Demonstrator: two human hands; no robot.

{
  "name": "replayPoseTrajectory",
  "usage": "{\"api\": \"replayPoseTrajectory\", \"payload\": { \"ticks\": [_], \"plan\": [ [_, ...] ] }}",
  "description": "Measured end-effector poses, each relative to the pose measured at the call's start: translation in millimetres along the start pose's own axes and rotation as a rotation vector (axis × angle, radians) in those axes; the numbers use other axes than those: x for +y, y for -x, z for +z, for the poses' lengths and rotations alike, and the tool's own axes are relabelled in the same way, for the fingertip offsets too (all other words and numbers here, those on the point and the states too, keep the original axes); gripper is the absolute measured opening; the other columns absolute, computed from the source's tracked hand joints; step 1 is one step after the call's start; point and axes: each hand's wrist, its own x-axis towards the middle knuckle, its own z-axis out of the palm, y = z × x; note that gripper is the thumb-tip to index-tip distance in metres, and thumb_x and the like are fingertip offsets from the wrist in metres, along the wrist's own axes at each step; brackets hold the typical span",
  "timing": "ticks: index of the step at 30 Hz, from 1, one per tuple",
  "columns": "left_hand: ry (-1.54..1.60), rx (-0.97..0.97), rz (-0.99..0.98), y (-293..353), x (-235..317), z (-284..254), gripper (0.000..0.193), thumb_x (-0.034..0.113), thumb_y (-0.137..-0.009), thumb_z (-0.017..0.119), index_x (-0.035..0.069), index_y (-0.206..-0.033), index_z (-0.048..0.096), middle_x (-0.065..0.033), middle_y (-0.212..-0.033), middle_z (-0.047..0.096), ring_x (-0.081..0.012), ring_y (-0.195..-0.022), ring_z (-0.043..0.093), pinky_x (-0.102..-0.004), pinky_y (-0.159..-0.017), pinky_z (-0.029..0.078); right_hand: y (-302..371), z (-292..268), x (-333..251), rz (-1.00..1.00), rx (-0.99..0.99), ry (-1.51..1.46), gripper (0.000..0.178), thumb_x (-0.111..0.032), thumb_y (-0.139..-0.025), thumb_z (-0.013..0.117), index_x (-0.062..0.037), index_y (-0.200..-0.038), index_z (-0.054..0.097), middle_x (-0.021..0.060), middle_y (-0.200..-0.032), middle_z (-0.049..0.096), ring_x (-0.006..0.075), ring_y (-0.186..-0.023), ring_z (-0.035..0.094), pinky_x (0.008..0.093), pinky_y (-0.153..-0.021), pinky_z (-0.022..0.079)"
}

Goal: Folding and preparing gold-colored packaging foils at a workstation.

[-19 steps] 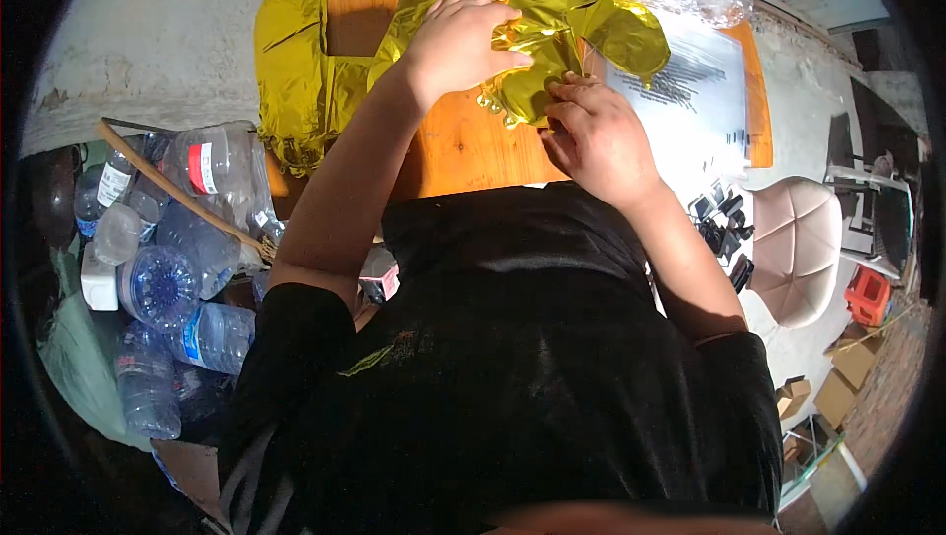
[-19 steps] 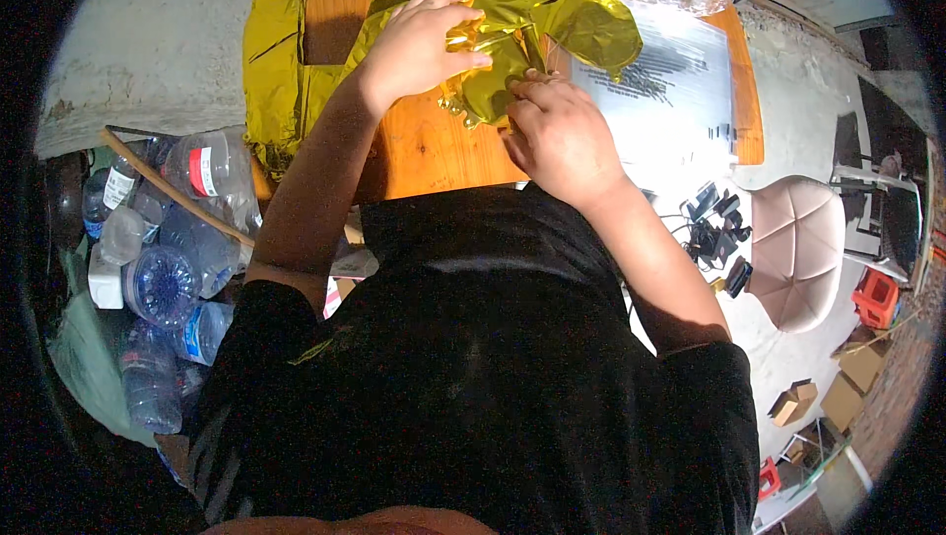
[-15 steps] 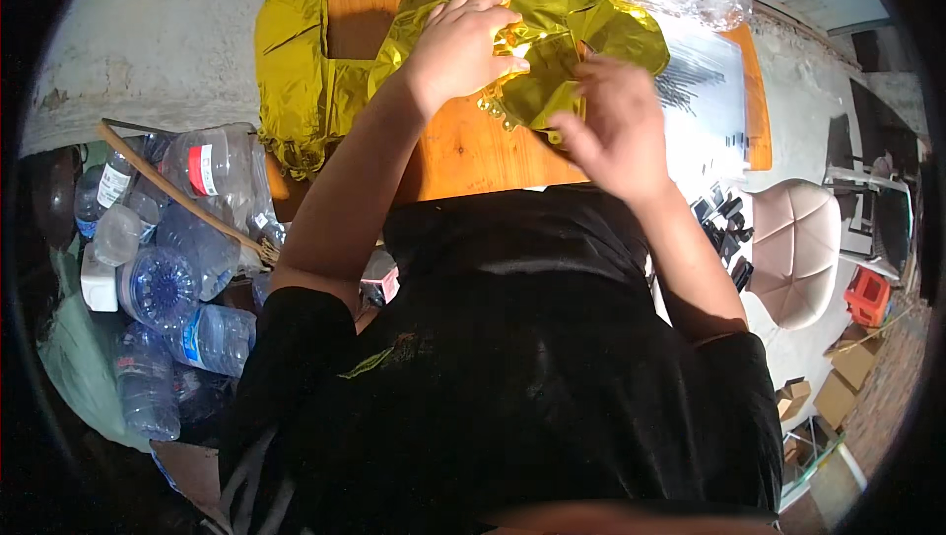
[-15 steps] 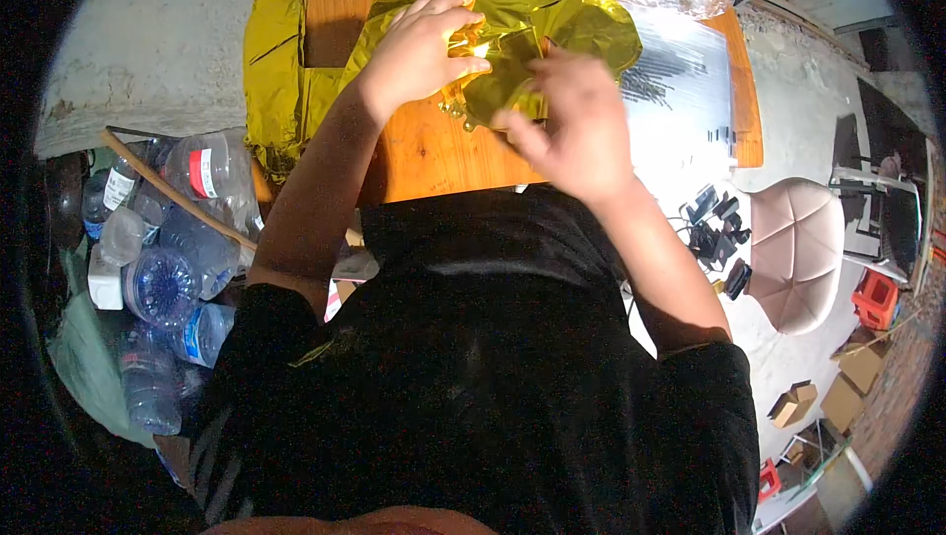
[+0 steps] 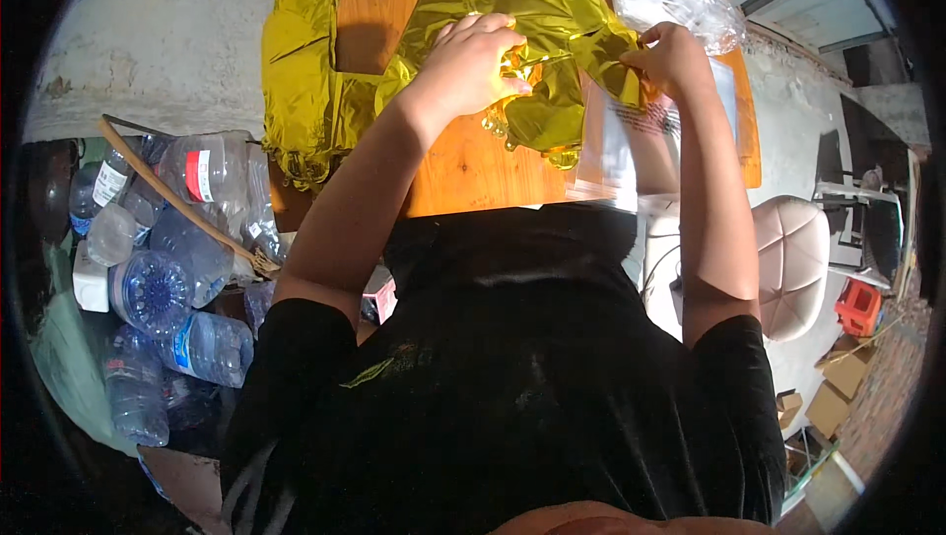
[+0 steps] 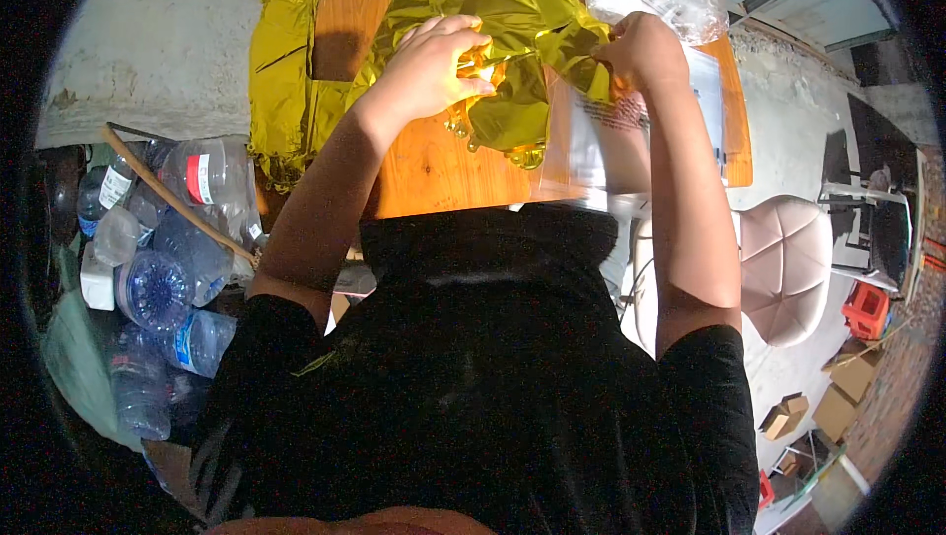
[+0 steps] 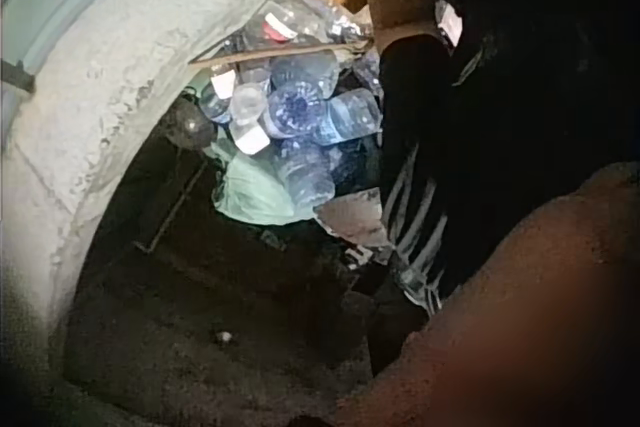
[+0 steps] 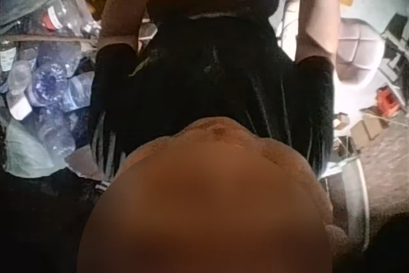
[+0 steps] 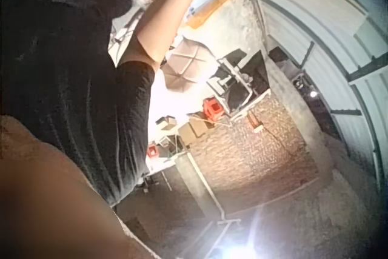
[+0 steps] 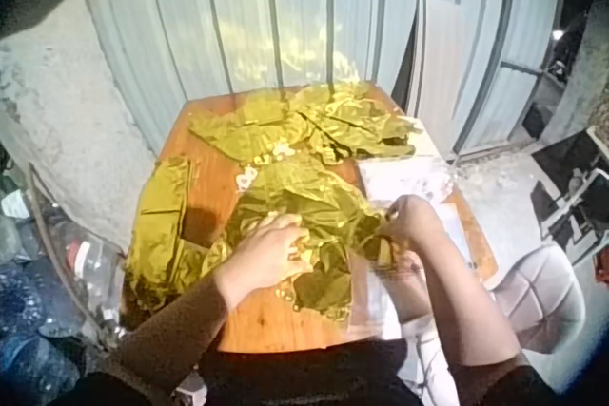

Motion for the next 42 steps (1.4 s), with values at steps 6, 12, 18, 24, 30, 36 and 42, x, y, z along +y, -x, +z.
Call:
{"api": "replayPoseTrajectory", "payload": {
  "ticks": [6,12,18,24,30,36,42],
  "plan": [
    [0.007,-0.066,-0.049,-3,7,-9,0.072,0.046,-0.084,0.09,0.01,-0.143,0.069,-0.0131,-0.161,0.055,-0.0353,-0.149,0.049,-0.0531,-0.123,0.037,-10,2,-4,0.043,-0.105,0.009,0.039,-0.035,-0.082,0.091,-0.0004,-0.098,0.08,0.0162,-0.088,0.081,0.0277,-0.078,0.078,0.0407,-0.074,0.059],
    [0.006,-0.09,-0.071,-3,12,-12,0.072,0.045,-0.085,0.089,0.01,-0.145,0.068,-0.0128,-0.161,0.054,-0.0346,-0.151,0.047,-0.0526,-0.125,0.036,-19,8,-12,-0.018,0.047,-0.168,0.045,-0.043,-0.094,0.081,-0.0003,-0.109,0.08,0.0186,-0.093,0.081,0.0321,-0.085,0.079,0.0427,-0.08,0.06],
    [-0.009,-0.068,-0.062,-1,8,-8,0.072,0.045,-0.086,0.089,0.01,-0.145,0.067,-0.0127,-0.163,0.053,-0.0345,-0.152,0.046,-0.0529,-0.126,0.035,-39,10,-25,-0.004,0.099,-0.035,0.071,-0.052,-0.086,0.084,0.0021,-0.13,0.071,0.0255,-0.121,0.078,0.0398,-0.11,0.077,0.0457,-0.098,0.059],
    [0.004,-0.097,-0.085,-2,10,-12,0.072,0.045,-0.086,0.089,0.01,-0.144,0.068,-0.0115,-0.163,0.053,-0.0341,-0.153,0.045,-0.0532,-0.126,0.034,-47,14,-41,-0.081,-0.012,0.008,0.082,-0.056,-0.082,0.088,0.0041,-0.131,0.063,0.0271,-0.121,0.076,0.042,-0.113,0.075,0.046,-0.099,0.057],
    [0.001,-0.067,-0.083,-1,7,-8,0.07,0.043,-0.084,0.091,0.011,-0.142,0.069,-0.0102,-0.162,0.054,-0.0338,-0.152,0.046,-0.0533,-0.125,0.035,-43,14,-56,0.009,0.094,-0.042,0.084,-0.052,-0.078,0.092,0.0093,-0.126,0.061,0.031,-0.117,0.075,0.0418,-0.111,0.075,0.0455,-0.099,0.058],
    [0.0,-0.049,-0.067,-2,5,-5,0.072,0.044,-0.083,0.091,0.012,-0.143,0.068,-0.0097,-0.161,0.054,-0.0341,-0.152,0.046,-0.0531,-0.124,0.036,-55,22,-41,-0.089,0.122,-0.044,0.073,-0.041,-0.07,0.099,0.0092,-0.115,0.069,0.0266,-0.105,0.078,0.0342,-0.094,0.078,0.0432,-0.085,0.06],
    [-0.005,-0.05,-0.078,0,4,-4,0.074,0.044,-0.083,0.092,0.013,-0.145,0.067,-0.01,-0.162,0.054,-0.0366,-0.153,0.045,-0.0546,-0.125,0.034,-63,1,-44,-0.118,-0.252,-0.494,0.043,-0.024,-0.077,0.095,0.0102,-0.096,0.077,0.016,-0.083,0.076,0.0233,-0.071,0.071,0.0393,-0.071,0.059]
  ]
}}
